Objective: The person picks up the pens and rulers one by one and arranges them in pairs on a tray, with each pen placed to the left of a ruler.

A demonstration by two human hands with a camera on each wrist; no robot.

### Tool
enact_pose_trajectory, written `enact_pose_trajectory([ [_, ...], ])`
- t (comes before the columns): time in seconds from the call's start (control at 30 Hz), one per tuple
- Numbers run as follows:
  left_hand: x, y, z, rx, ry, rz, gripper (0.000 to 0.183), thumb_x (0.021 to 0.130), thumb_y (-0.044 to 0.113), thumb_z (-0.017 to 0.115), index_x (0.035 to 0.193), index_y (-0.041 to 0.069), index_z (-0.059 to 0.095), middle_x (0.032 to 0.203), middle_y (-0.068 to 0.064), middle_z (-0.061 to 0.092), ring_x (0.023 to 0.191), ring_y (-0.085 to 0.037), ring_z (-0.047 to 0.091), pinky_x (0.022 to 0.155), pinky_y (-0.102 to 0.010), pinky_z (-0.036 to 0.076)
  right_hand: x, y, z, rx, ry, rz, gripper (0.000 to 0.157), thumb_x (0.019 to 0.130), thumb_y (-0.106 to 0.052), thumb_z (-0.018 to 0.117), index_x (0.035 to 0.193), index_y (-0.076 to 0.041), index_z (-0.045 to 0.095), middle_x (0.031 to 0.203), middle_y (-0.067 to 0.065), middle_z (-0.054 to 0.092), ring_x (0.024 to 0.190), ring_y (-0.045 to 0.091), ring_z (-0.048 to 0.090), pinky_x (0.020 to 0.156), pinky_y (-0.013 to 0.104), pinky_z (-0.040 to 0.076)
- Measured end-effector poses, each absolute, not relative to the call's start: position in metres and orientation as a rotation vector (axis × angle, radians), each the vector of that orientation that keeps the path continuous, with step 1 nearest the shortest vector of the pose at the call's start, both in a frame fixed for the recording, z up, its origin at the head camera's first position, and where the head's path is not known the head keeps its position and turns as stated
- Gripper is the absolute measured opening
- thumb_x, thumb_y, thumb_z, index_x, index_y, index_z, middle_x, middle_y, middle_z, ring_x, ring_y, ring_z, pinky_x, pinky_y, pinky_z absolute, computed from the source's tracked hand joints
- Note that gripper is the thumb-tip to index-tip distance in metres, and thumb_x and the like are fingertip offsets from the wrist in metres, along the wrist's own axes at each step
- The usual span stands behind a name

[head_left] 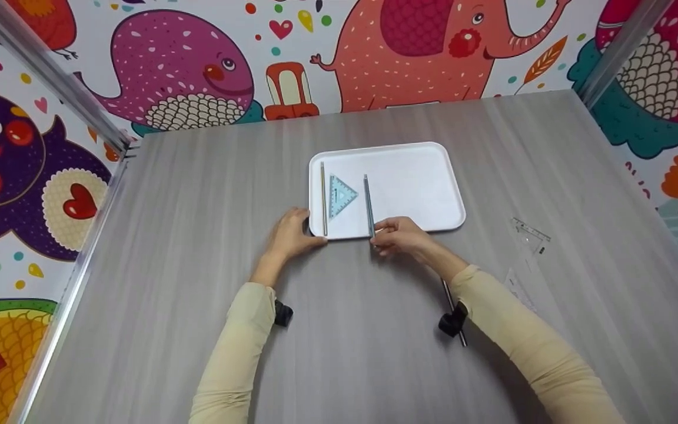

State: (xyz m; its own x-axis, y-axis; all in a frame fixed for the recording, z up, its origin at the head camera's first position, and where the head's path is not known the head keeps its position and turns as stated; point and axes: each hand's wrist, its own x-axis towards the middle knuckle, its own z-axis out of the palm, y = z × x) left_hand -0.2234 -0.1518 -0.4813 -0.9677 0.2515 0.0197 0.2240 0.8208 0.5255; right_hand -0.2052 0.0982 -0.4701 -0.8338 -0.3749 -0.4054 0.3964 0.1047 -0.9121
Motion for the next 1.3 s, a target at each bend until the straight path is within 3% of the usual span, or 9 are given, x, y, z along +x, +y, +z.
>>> enact_pose_trajectory([
  [0.3,-0.222,-0.152,-0.482,0.4,2.96,0.844,0.062,0.067,0.029,0.079,0.116,-0.002,0.058,0.113,-0.017,0.057,0.107,-0.029,0.051,0.096,-0.038,0.04,-0.22,0.096,-0.465,0.106,1.89,-1.688,0.046,0.08,0.002,0.058,0.122,0.014,0.042,0.072,0.002,0.061,0.062,0.009,0.059,0.056,0.019,0.051],
  [1.3,-0.224,-0.152,-0.482,0.387,2.957,0.808,0.064,0.067,0.033,0.078,0.117,-0.001,0.057,0.115,-0.016,0.058,0.11,-0.029,0.05,0.096,-0.039,0.039,-0.246,0.085,-0.465,0.173,2.086,-1.557,0.042,0.078,-0.004,0.062,0.117,0.008,0.049,0.07,0.0,0.061,0.056,0.007,0.058,0.05,0.017,0.049],
])
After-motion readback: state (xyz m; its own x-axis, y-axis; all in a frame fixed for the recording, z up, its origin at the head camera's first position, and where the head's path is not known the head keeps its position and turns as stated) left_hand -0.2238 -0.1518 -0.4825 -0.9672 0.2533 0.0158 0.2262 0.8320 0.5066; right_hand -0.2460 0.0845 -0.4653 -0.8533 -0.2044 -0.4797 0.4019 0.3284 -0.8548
